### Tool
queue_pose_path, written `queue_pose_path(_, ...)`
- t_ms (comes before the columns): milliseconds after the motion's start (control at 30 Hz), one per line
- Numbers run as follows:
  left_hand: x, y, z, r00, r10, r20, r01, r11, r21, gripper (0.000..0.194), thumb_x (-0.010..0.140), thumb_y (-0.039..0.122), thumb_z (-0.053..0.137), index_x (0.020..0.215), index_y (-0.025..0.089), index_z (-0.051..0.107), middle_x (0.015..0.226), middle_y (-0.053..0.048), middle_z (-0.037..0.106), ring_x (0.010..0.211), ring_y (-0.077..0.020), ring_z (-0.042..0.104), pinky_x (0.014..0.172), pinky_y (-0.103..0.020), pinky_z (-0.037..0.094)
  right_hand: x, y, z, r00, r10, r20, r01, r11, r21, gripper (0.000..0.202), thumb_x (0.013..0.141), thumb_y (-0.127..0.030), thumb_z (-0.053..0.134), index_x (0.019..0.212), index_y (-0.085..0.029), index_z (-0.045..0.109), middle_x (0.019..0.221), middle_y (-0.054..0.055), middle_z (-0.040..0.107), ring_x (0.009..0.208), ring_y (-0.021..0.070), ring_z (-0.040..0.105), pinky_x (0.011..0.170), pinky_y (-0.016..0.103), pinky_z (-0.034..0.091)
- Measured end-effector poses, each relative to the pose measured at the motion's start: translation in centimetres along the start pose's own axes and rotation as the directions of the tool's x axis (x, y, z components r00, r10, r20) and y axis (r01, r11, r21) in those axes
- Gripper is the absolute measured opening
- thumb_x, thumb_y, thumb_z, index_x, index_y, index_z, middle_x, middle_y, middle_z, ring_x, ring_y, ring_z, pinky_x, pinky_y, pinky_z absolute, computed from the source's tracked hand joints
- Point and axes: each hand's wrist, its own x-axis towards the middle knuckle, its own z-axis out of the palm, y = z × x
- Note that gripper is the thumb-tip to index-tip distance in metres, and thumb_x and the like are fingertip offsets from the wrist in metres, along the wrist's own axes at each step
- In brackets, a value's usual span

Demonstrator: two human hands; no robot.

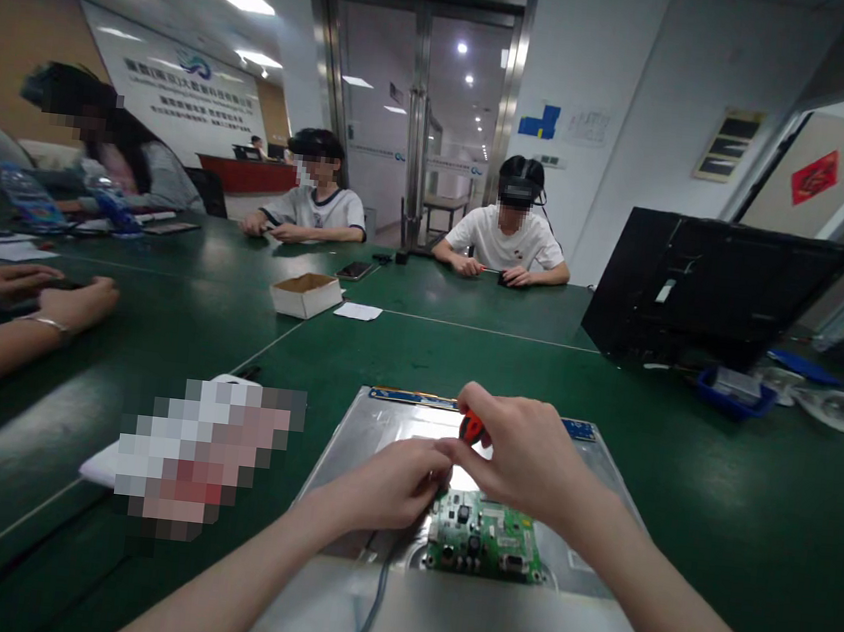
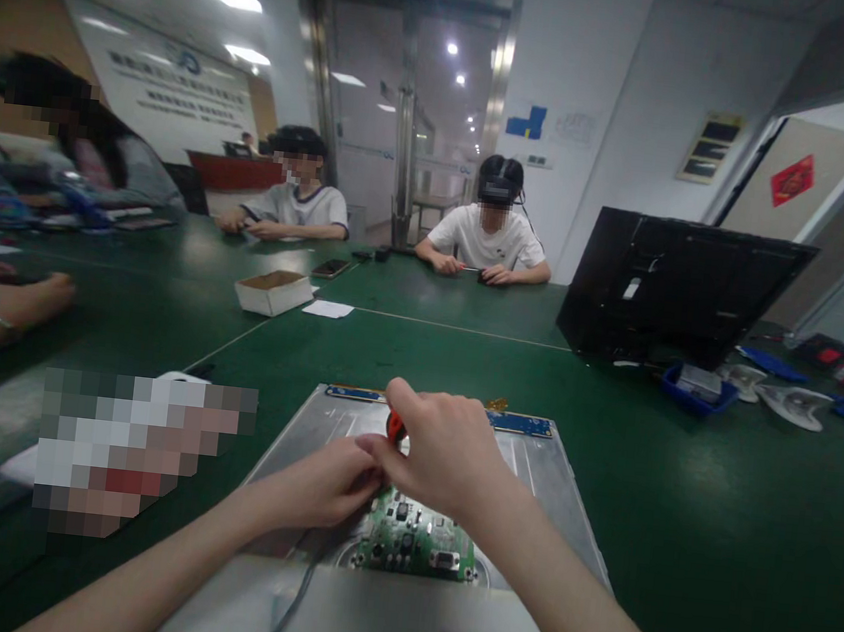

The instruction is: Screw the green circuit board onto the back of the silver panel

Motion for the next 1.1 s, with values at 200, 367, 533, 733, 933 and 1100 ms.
queue_pose_path(200,-0.2,0.3,-0.1,1.0,-0.014,-0.009,0.014,1.0,0.024,0.014,0.08,0.006,0.047,0.077,0.019,0.051,0.075,-0.001,0.058,0.067,-0.0164,0.05,0.061,-0.028,0.035,0.6,0.4,0.1,0.997,0.075,0.012,-0.075,0.997,-0.003,0.012,0.095,-0.032,0.055,0.095,-0.021,0.055,0.074,0.002,0.07,0.061,0.016,0.058,0.056,0.026,0.023)
queue_pose_path(367,-0.1,0.2,0.1,1.0,-0.019,-0.005,0.019,1.0,-0.01,0.015,0.079,0.006,0.046,0.081,0.018,0.054,0.082,-0.003,0.061,0.073,-0.0182,0.053,0.066,-0.029,0.038,0.6,0.5,-0.5,0.999,-0.022,0.05,0.017,0.996,0.092,0.017,0.084,-0.02,0.062,0.099,-0.019,0.054,0.082,0.001,0.071,0.068,0.0155,0.06,0.057,0.025,0.025)
queue_pose_path(533,-0.1,0.3,0.0,0.999,-0.043,0.002,0.043,0.999,0.013,0.013,0.079,0.007,0.046,0.078,0.018,0.052,0.077,-0.002,0.058,0.069,-0.0171,0.051,0.063,-0.028,0.035,1.1,0.9,-0.3,0.998,-0.058,0.02,0.057,0.997,0.05,0.015,0.087,-0.03,0.065,0.095,-0.021,0.057,0.078,0.0,0.071,0.066,0.0153,0.06,0.056,0.025,0.022)
queue_pose_path(733,-0.1,0.4,-0.2,0.999,-0.044,0.002,0.044,0.999,0.031,0.012,0.08,0.008,0.046,0.078,0.018,0.052,0.075,-0.001,0.057,0.067,-0.0165,0.049,0.062,-0.028,0.034,1.5,1.0,0.3,1.0,-0.009,0.002,0.009,0.999,-0.045,0.022,0.095,-0.045,0.06,0.091,-0.023,0.062,0.07,0.0,0.069,0.061,0.0148,0.059,0.055,0.027,0.018)
queue_pose_path(933,-0.1,0.1,0.1,0.999,-0.035,-0.009,0.035,0.999,-0.017,0.015,0.079,0.006,0.045,0.081,0.018,0.055,0.078,-0.002,0.06,0.068,-0.0167,0.051,0.064,-0.028,0.037,0.9,0.7,-0.5,0.996,-0.071,0.058,0.066,0.994,0.089,0.026,0.082,-0.019,0.066,0.105,-0.021,0.056,0.086,0.0,0.073,0.07,0.0151,0.062,0.057,0.025,0.024)
queue_pose_path(1100,-0.1,-0.1,0.2,0.999,-0.04,-0.03,0.04,0.999,-0.011,0.015,0.08,0.006,0.045,0.081,0.018,0.054,0.077,-0.002,0.06,0.069,-0.017,0.053,0.064,-0.028,0.037,0.8,0.6,-0.8,0.994,-0.076,0.081,0.072,0.996,0.058,0.02,0.088,-0.032,0.069,0.1,-0.023,0.057,0.088,0.0,0.076,0.072,0.0174,0.065,0.057,0.026,0.023)
